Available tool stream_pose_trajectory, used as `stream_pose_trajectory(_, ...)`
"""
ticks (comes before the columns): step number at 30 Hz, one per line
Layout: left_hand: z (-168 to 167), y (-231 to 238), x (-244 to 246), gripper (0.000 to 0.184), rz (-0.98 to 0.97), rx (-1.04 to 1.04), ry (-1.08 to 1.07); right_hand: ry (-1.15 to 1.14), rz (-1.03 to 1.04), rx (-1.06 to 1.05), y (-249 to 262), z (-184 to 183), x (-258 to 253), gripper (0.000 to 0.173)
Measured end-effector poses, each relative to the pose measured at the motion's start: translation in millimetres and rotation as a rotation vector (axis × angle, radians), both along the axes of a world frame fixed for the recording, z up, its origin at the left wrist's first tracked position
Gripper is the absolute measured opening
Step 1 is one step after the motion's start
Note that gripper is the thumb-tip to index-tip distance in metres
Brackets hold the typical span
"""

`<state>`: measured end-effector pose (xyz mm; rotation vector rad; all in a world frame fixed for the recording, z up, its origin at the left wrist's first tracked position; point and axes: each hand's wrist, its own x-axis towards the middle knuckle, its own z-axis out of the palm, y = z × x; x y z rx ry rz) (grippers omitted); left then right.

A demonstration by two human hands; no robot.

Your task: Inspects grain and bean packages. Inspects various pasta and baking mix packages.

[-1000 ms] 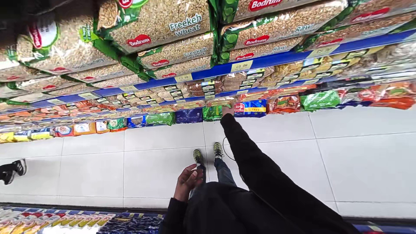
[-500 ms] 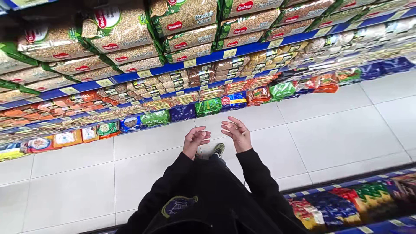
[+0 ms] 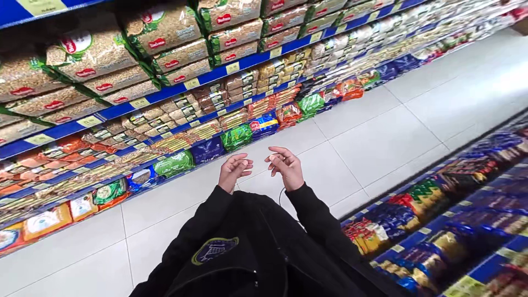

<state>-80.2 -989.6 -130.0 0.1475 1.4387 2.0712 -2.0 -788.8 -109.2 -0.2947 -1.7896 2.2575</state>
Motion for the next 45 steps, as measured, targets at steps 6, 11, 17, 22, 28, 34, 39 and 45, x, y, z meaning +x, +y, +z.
stream_pose_trajectory(6, -16.0, 35.1, 34.2, 0.031, 0.026, -0.027, -0.247, -0.016, 0.051, -0.073, 24.4, -19.2, 42.0, 0.04)
stream_pose_trajectory(11, -34.4, 62.2, 55.2, 0.03, 0.05, -0.059, -0.355, -0.052, 0.066, -0.104, 56.2, -25.6, 68.7, 0.04)
stream_pose_trajectory(17, -56.2, 87.7, 66.3, 0.032, -0.015, -0.069, -0.444, -0.17, -0.025, -0.088, 93.8, -33.0, 84.8, 0.037)
stream_pose_trajectory(22, -95.2, 106.3, 28.5, 0.036, 0.035, -0.103, -0.553, -0.232, -0.013, -0.054, 111.7, -44.8, 79.6, 0.04)
stream_pose_trajectory(28, -161.6, 136.0, -84.8, 0.041, 0.294, -0.126, -0.679, -0.363, 0.002, -0.01, 130.5, -50.6, 54.4, 0.043)
stream_pose_trajectory(34, -233.7, 158.3, -216.2, 0.049, 0.609, -0.086, -0.751, -0.488, -0.023, -0.009, 152.2, -60.4, 7.0, 0.04)
stream_pose_trajectory(39, -290.0, 173.4, -311.8, 0.051, 0.799, -0.153, -0.736, -0.554, -0.066, -0.042, 158.8, -75.3, -34.0, 0.038)
stream_pose_trajectory(45, -316.6, 191.7, -360.9, 0.051, 1.016, -0.142, -0.809, -0.674, -0.059, -0.103, 158.2, -87.8, -48.8, 0.036)
